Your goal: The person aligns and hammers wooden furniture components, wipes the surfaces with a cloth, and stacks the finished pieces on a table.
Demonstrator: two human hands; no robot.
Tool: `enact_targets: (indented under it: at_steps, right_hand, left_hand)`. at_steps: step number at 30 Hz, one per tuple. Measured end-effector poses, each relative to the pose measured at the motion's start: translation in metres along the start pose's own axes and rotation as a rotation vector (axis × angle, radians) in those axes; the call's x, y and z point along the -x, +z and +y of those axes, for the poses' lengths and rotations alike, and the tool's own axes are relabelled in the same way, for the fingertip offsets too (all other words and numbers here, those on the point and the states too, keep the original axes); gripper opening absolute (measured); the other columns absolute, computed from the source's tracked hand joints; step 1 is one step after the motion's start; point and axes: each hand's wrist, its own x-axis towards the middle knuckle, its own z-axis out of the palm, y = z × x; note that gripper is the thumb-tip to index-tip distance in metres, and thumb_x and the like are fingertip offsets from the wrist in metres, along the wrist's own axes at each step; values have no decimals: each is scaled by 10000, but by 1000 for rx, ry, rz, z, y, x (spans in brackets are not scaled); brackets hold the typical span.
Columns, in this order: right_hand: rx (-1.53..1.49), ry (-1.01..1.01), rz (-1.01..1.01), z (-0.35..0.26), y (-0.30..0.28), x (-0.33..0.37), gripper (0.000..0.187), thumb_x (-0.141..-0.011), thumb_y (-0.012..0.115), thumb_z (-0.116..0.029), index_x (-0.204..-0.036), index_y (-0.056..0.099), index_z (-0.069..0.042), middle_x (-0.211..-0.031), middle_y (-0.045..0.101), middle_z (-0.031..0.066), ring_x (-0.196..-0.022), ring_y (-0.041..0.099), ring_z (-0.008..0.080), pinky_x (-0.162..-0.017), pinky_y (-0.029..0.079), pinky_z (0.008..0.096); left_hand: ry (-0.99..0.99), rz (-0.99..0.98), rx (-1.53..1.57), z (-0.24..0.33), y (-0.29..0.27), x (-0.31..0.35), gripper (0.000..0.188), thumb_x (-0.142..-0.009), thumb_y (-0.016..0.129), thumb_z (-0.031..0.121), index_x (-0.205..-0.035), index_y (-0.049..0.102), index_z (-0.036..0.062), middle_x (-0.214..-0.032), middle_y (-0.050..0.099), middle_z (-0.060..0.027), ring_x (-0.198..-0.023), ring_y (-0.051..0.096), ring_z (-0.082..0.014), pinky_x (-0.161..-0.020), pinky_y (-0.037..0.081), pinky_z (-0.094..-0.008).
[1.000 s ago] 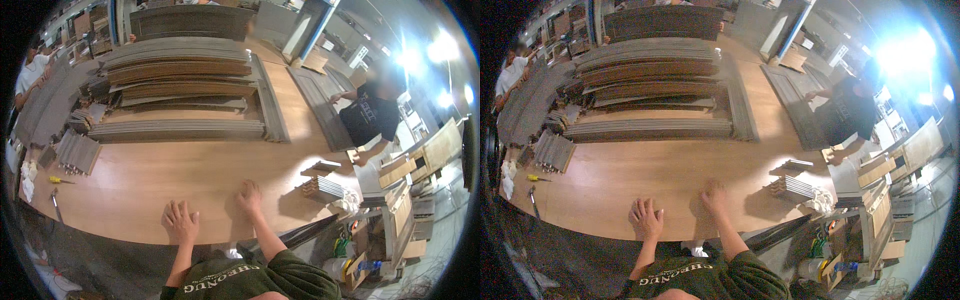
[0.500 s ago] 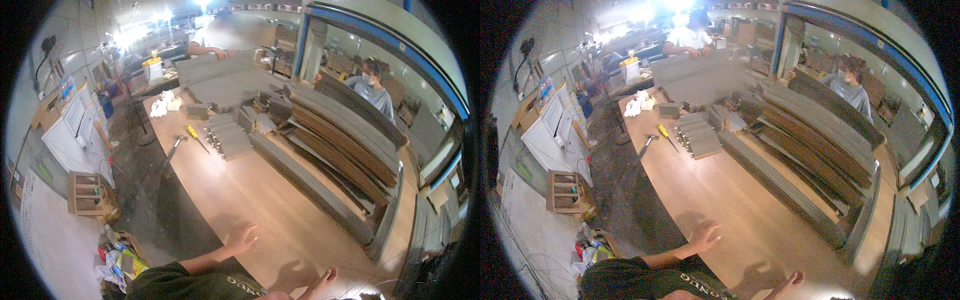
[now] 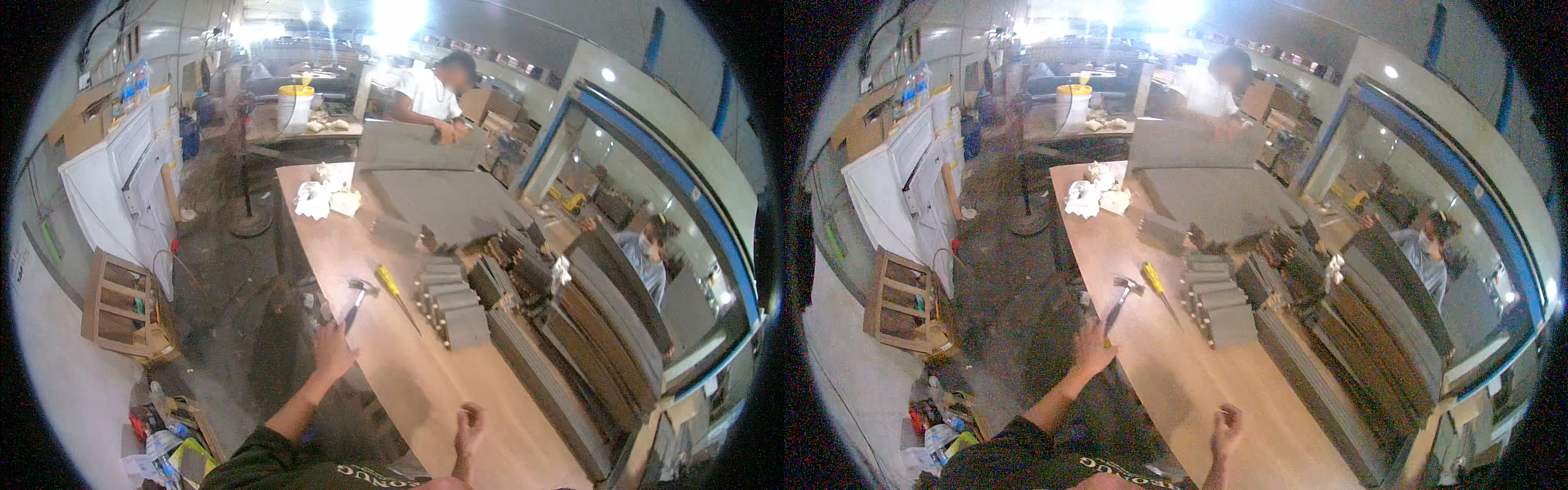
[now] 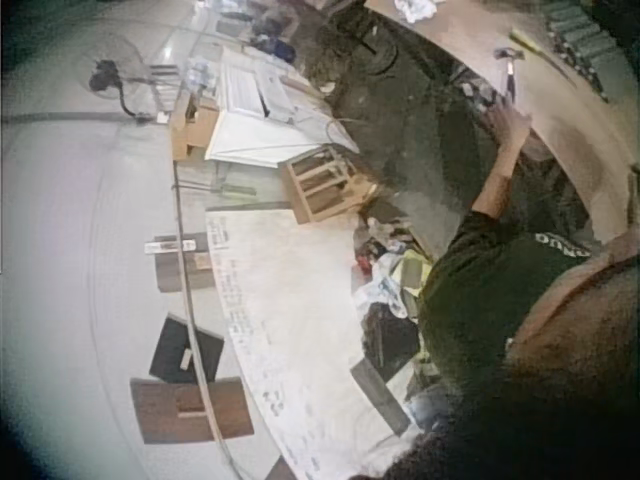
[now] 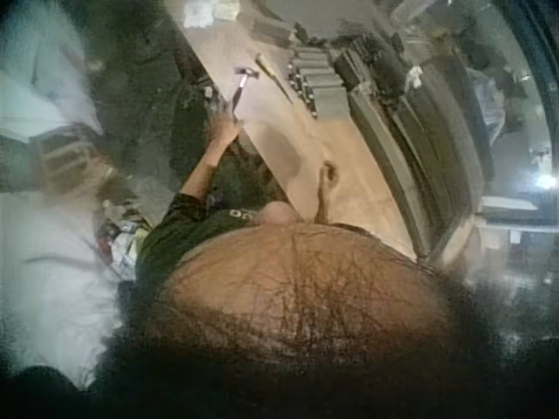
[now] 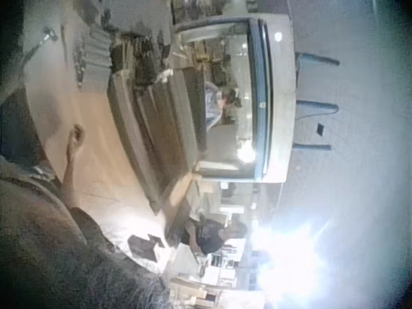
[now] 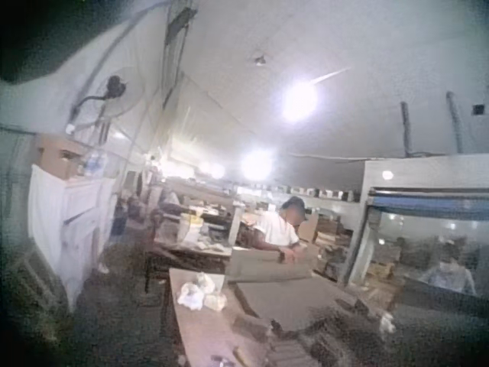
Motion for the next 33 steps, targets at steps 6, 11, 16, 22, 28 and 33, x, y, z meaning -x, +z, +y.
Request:
enact_targets:
  at_steps: [6, 11, 16, 22, 28, 33]
  right_hand:
    - [-13, -57, -197, -23, 138, -41, 199, -838, 619, -63, -1034, 588, -46, -991, 613, 63, -873, 580, 147, -802, 466, 292]
    - [-60, -106, -196, -30, 238, -89, 217, -841, 630, -93, -1045, 587, -36, -992, 616, 74, -903, 576, 171, -816, 460, 307]
    - [58, -264, -190, -47, 329, -155, 229, -844, 629, -119, -1053, 601, -29, -1005, 625, 75, -898, 576, 149, -821, 457, 289]
    - [65, -83, -297, -85, 442, -213, 292, -815, 655, -169, -1077, 604, -51, -1002, 628, 91, -918, 604, 204, -826, 481, 316]
    - [190, 102, -330, -53, 513, -280, 351, -814, 667, -208, -1142, 590, -111, -1120, 570, 113, -958, 595, 235, -809, 499, 359]
    - [268, -42, 18, -21, 565, -315, 222, -825, 598, -131, -1037, 596, -67, -895, 617, 122, -831, 613, 239, -766, 479, 332]
  left_hand:
    - [126, -176, 42, -43, 62, -20, 254, -770, 608, 172, -1008, 644, 90, -1042, 559, -180, -945, 558, -380, -814, 441, -499]
    - [502, -541, 385, -55, 33, -23, 454, -861, 562, 302, -1265, 501, 107, -1295, 496, -159, -1016, 570, -389, -833, 466, -482]
    - [292, -776, 333, -124, 11, -99, 511, -858, 579, 350, -1285, 474, 91, -1237, 535, -171, -1032, 579, -347, -881, 460, -434]
    - [59, -610, 319, -229, -35, -238, 400, -845, 621, 317, -1146, 601, 53, -1157, 608, -154, -1024, 609, -287, -919, 456, -389]
    - [-267, -496, 684, -271, -54, -340, 292, -836, 657, 137, -1104, 632, 26, -1069, 649, -80, -981, 594, -168, -852, 475, -317]
    - [56, -594, 483, -261, -33, -458, 265, -875, 600, 158, -1101, 627, 22, -1048, 654, -118, -902, 623, -194, -769, 497, -311]
